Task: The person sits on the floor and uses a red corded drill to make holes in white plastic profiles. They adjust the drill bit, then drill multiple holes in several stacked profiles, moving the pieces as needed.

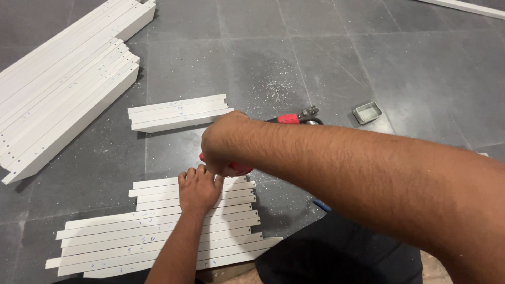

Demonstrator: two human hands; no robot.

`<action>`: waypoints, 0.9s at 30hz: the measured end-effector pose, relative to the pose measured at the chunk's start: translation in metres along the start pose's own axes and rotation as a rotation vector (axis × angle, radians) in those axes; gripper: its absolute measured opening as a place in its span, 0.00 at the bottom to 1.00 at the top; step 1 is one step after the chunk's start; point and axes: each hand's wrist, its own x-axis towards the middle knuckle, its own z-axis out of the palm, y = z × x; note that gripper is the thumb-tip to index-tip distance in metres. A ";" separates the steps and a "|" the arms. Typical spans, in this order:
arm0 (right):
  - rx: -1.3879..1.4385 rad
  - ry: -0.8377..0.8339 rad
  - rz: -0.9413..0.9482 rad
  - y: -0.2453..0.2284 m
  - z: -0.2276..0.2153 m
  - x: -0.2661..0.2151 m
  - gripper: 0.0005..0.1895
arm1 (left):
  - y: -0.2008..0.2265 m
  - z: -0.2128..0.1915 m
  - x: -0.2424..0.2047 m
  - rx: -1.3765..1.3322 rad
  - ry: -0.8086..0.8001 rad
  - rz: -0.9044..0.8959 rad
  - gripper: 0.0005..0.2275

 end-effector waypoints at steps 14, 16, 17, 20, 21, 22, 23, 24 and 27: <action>0.064 0.035 0.012 0.016 0.011 -0.005 0.25 | 0.001 0.004 -0.001 -0.039 0.093 0.011 0.19; 0.066 0.045 0.015 0.015 0.013 -0.003 0.25 | 0.000 0.003 -0.001 -0.018 0.106 0.029 0.19; 0.073 0.049 0.017 0.013 0.015 -0.001 0.25 | 0.000 0.003 -0.002 -0.008 0.111 0.038 0.19; 0.083 0.039 -0.006 0.020 0.017 0.009 0.24 | 0.002 0.003 -0.001 -0.014 0.079 0.005 0.19; 0.118 0.044 -0.001 0.024 0.019 0.011 0.23 | 0.003 0.003 -0.002 -0.020 0.076 0.004 0.19; 0.154 0.053 0.004 0.030 0.022 0.013 0.22 | 0.002 0.002 -0.002 -0.024 0.075 0.003 0.20; 0.189 0.061 0.008 0.038 0.025 0.013 0.21 | 0.002 0.001 -0.002 -0.027 0.074 0.002 0.20; 0.307 0.016 -0.014 0.048 0.030 0.011 0.22 | 0.003 0.000 -0.002 -0.024 0.069 0.002 0.20; 0.571 -0.071 -0.031 0.075 0.041 -0.002 0.23 | 0.003 -0.005 -0.002 -0.033 0.057 0.007 0.20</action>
